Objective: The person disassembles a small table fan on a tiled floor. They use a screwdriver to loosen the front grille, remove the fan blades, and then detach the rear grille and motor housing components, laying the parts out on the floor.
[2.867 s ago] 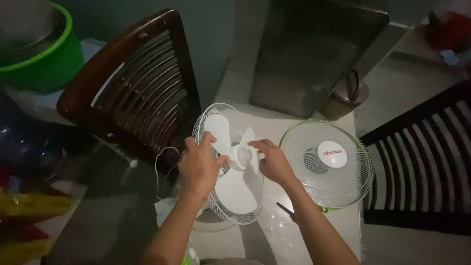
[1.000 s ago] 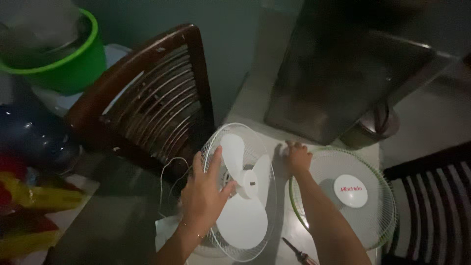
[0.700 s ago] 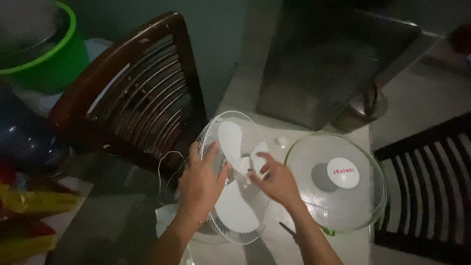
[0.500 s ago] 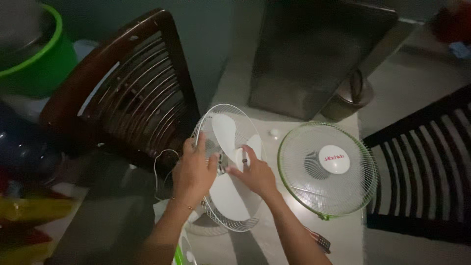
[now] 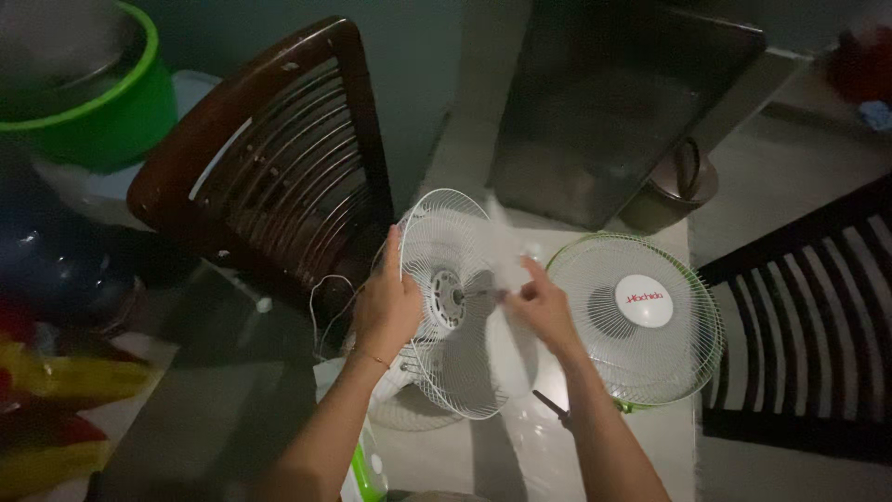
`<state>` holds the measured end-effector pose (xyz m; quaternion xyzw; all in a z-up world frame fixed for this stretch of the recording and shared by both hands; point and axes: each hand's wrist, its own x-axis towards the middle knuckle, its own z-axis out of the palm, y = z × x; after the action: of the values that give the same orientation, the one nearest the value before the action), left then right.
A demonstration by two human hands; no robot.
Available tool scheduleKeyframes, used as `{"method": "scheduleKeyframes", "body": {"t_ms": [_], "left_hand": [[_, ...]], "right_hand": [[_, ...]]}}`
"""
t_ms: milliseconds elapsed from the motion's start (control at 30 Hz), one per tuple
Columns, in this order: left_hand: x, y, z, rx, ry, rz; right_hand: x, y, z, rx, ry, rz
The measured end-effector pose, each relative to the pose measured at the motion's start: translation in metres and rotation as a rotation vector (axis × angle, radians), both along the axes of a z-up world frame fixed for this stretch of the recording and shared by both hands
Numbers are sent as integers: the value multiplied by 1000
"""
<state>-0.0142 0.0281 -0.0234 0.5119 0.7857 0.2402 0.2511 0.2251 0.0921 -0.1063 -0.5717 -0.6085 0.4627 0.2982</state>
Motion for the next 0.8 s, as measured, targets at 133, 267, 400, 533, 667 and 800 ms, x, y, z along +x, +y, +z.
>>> {"method": "scheduleKeyframes", "body": {"t_ms": [133,267,400,533,667,800], "left_hand": [[-8,4,-21,66,-150,-12],[-28,-2,-67,384,-572,-110],[-46,-36,-117,52,-517,1],[-44,-64,-141,-339,123,-405],[-30,-63,-135,-293,321,-428],[-23,-62,-127,-327,235,-290]], "right_hand": [[46,22,-9,-113,180,-183],[86,20,-30,-174,385,-231],[94,15,-45,-200,424,-195],[91,12,-47,-291,332,-306],[80,13,-45,-260,439,-249],[71,21,-47,-228,412,-210]]}}
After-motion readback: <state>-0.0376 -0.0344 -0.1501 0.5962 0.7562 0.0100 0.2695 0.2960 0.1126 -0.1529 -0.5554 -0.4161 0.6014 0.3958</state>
